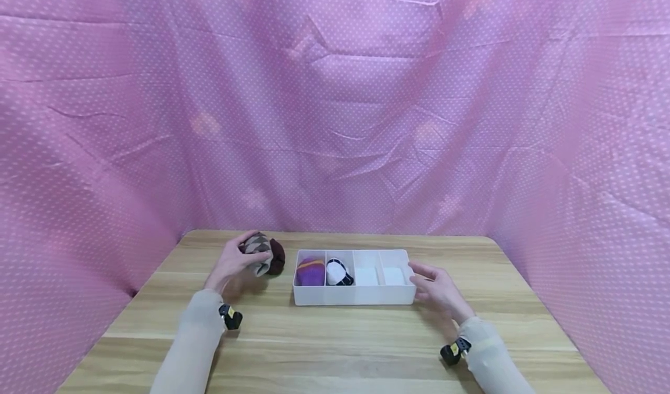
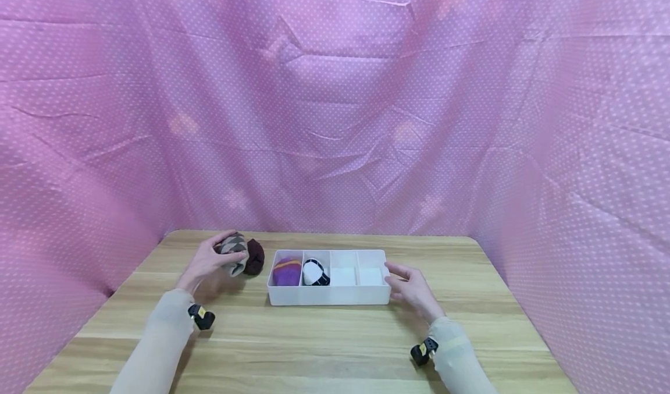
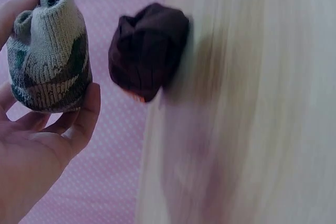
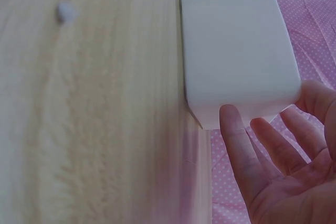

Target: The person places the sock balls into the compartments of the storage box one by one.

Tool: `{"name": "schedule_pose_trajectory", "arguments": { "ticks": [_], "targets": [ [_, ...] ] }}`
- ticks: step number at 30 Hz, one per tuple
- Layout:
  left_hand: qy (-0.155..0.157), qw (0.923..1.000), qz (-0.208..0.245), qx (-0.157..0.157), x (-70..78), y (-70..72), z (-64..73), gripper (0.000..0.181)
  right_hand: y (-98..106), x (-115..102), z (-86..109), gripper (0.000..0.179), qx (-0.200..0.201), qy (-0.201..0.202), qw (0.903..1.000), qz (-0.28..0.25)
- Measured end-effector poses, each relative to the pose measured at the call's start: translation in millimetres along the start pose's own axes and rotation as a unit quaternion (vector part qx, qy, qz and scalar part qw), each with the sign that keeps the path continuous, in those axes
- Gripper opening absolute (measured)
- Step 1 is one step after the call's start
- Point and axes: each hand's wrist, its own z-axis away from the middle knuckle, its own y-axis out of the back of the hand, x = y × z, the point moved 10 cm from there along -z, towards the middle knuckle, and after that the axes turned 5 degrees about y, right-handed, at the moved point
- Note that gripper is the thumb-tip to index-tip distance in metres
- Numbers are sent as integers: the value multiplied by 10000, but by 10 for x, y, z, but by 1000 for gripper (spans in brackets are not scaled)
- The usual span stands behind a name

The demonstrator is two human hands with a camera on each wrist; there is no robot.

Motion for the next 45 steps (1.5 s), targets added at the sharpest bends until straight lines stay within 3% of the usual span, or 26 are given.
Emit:
{"name": "schedule_pose_trajectory", "arguments": {
  "ticks": [19,32,45],
  "targets": [
    [-6,9998,197,-18,265,-358,43,83,34,60,34,54,88,-96,9999,-16],
    [-239,9994,258,9,480,-676,16,84,30,5,50,56,19,-36,10000,-25],
    [-152,9992,361,14,621,-940,32,86,49,16,32,55,30,32,10000,50]
  ]
}}
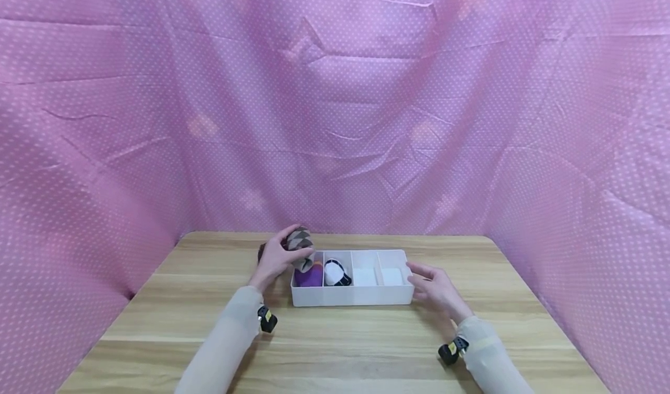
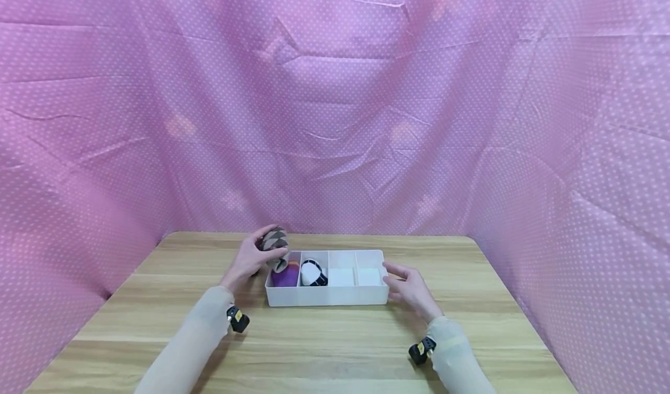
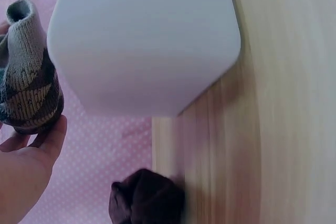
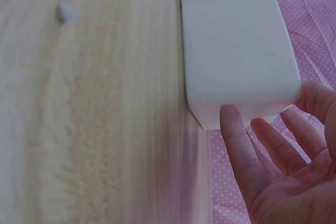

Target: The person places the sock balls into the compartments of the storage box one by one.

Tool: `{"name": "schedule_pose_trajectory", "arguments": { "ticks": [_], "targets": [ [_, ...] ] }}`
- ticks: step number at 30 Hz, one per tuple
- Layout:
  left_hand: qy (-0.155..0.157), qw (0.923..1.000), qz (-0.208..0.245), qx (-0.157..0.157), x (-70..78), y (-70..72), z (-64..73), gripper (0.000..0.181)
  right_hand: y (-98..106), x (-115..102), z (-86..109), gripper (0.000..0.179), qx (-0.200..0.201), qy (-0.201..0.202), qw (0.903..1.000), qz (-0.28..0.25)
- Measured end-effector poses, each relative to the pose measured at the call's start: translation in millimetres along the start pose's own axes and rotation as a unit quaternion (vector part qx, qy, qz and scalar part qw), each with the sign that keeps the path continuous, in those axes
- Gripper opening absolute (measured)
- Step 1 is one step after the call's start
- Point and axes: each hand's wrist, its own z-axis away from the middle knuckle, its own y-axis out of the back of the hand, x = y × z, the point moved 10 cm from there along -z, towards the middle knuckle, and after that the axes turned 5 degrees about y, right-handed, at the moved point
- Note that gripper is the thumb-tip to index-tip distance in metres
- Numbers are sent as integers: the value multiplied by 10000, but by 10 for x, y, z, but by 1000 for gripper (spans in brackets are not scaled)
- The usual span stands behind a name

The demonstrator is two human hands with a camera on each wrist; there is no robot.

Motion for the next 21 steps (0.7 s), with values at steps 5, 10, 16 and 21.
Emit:
{"name": "schedule_pose_trajectory", "arguments": {
  "ticks": [5,10,16,21],
  "targets": [
    [-58,9999,-69,-72,74,-108,10,85,-7,8,-11,53,28,-7,10000,2],
    [-103,9997,49,-201,142,-227,24,84,-6,25,3,52,56,-30,9999,93],
    [-157,9991,279,-279,243,-336,-19,84,7,-12,-1,54,70,-17,9999,83],
    [-213,9992,243,-224,307,-401,-17,81,-4,-21,-4,55,31,18,10000,37]
  ]
}}
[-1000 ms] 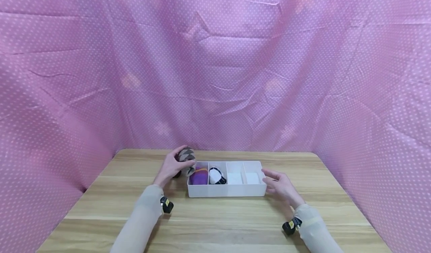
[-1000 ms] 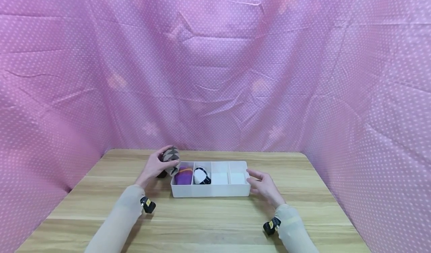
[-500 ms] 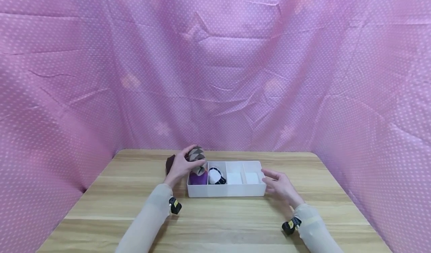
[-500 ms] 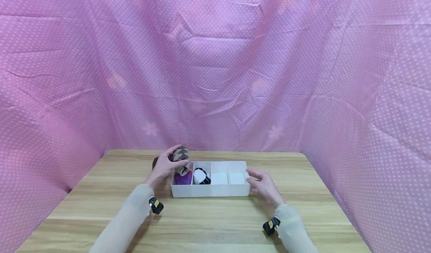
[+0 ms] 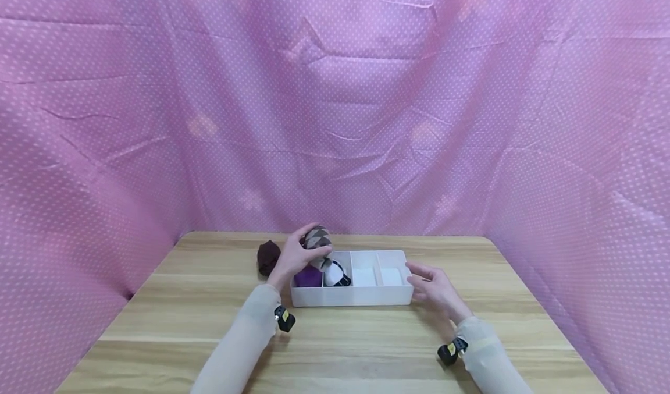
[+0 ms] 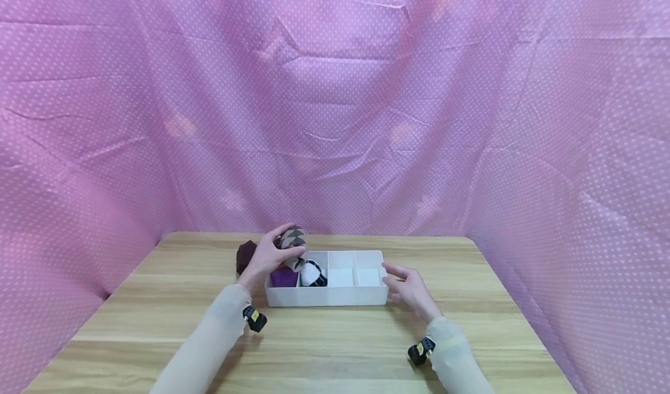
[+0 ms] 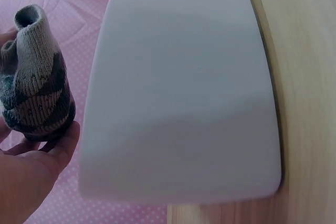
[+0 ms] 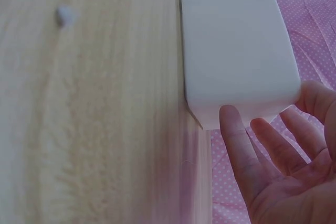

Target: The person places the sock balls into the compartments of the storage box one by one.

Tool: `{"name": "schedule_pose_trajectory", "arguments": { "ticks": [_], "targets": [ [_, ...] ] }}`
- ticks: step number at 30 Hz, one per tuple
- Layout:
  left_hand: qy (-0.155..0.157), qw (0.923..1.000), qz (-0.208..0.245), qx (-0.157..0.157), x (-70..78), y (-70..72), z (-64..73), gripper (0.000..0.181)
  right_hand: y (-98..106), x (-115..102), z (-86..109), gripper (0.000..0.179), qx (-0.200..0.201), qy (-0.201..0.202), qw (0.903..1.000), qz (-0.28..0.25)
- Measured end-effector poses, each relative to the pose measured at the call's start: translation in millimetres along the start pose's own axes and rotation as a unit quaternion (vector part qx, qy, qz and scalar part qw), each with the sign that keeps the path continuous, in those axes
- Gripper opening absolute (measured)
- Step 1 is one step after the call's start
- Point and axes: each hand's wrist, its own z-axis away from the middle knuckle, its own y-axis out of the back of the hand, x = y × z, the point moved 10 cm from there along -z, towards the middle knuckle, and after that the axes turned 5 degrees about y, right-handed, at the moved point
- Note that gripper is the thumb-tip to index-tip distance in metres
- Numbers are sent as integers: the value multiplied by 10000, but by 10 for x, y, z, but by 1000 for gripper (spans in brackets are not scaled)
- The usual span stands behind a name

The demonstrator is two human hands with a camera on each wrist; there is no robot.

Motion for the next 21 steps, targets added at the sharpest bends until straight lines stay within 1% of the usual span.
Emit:
{"name": "schedule_pose_trajectory", "arguments": {
  "ticks": [7,13,17,21],
  "targets": [
    [-41,9997,209,-116,35,-154,27,81,-10,1,15,56,35,-46,10000,-48],
    [-124,9993,217,-264,68,-309,14,82,-17,-4,-1,56,-3,-19,9999,-129],
    [-172,9992,291,-233,111,-370,-8,81,-24,-6,-9,57,-32,6,10000,-87],
    [-95,9992,289,-250,138,-418,-18,80,-18,10,-20,56,4,-40,9999,-127]
  ]
}}
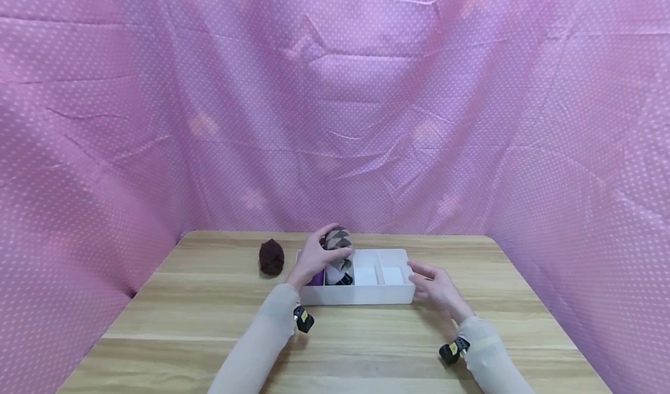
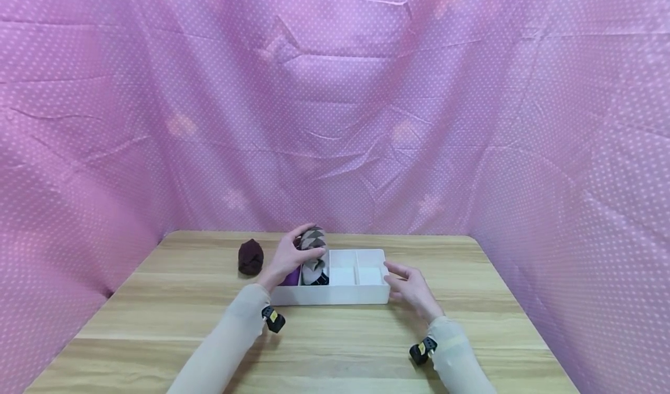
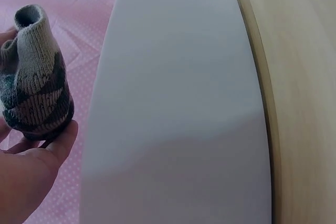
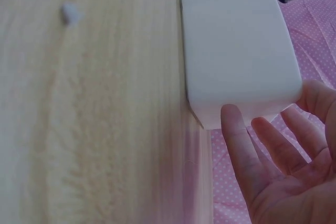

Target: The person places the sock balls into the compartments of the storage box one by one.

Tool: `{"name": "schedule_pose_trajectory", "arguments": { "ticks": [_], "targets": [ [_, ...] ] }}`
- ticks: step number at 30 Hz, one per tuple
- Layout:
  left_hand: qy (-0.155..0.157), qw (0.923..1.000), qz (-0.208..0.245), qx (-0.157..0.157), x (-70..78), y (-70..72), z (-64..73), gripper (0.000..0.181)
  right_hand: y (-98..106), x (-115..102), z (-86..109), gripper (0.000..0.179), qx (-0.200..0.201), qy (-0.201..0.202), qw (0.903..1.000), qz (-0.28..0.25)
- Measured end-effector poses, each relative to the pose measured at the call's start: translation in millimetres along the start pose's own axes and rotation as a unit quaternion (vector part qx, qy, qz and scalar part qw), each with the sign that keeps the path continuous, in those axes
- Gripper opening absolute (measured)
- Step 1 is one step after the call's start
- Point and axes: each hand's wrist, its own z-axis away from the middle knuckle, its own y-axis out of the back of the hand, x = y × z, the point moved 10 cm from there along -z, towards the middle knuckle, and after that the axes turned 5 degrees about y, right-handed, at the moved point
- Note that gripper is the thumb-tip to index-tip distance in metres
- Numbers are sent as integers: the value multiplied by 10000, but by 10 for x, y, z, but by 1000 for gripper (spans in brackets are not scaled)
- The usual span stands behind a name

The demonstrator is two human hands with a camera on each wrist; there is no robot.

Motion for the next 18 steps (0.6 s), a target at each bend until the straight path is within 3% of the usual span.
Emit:
{"name": "schedule_pose_trajectory", "arguments": {
  "ticks": [5,12,18],
  "targets": [
    [7,9999,-51,-127,32,-79,-7,78,6,16,-12,56,49,-31,9999,-103],
    [-288,9986,-252,-360,60,-286,-58,76,-10,20,-12,58,-4,27,9999,-140],
    [-278,9976,-369,-524,60,-441,-61,76,-45,40,-13,58,-101,-30,9995,-287]
  ]
}}
